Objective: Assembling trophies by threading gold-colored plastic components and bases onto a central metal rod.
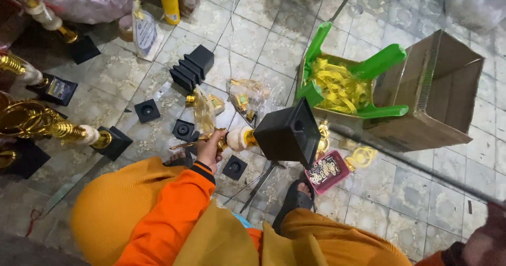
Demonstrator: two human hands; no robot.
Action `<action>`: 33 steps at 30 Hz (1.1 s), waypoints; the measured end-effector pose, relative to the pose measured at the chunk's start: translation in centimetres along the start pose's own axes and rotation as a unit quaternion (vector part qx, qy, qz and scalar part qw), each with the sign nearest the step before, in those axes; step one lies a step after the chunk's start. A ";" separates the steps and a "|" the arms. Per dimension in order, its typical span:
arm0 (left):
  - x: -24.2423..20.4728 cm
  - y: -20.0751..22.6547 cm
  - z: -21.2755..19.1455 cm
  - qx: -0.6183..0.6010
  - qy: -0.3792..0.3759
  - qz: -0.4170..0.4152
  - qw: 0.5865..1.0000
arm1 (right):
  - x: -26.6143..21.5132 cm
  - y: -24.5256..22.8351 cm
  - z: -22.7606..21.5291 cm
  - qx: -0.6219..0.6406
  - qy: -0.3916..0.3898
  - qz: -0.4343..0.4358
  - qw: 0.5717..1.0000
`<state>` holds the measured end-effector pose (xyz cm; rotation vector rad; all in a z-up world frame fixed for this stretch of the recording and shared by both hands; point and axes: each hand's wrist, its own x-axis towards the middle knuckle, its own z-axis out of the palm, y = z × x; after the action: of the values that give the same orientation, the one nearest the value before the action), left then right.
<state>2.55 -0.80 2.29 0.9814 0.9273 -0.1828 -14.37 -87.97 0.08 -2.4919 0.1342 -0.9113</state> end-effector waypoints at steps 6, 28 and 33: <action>-0.7 0.3 -0.2 -0.003 -0.030 0.007 1.000 | 2.3 -38.4 1.1 0.425 0.064 0.188 0.883; 0.1 -0.4 -0.5 0.010 -0.044 0.109 0.993 | 2.8 -32.6 1.7 0.444 0.053 0.179 0.877; -0.5 0.0 -0.4 0.029 -0.037 0.104 0.993 | 4.9 -38.1 1.8 0.185 -0.044 0.084 0.978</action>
<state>1.99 -0.61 2.62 1.1112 0.7487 -0.0695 -12.12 -54.89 19.61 -2.1354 0.1304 -0.6835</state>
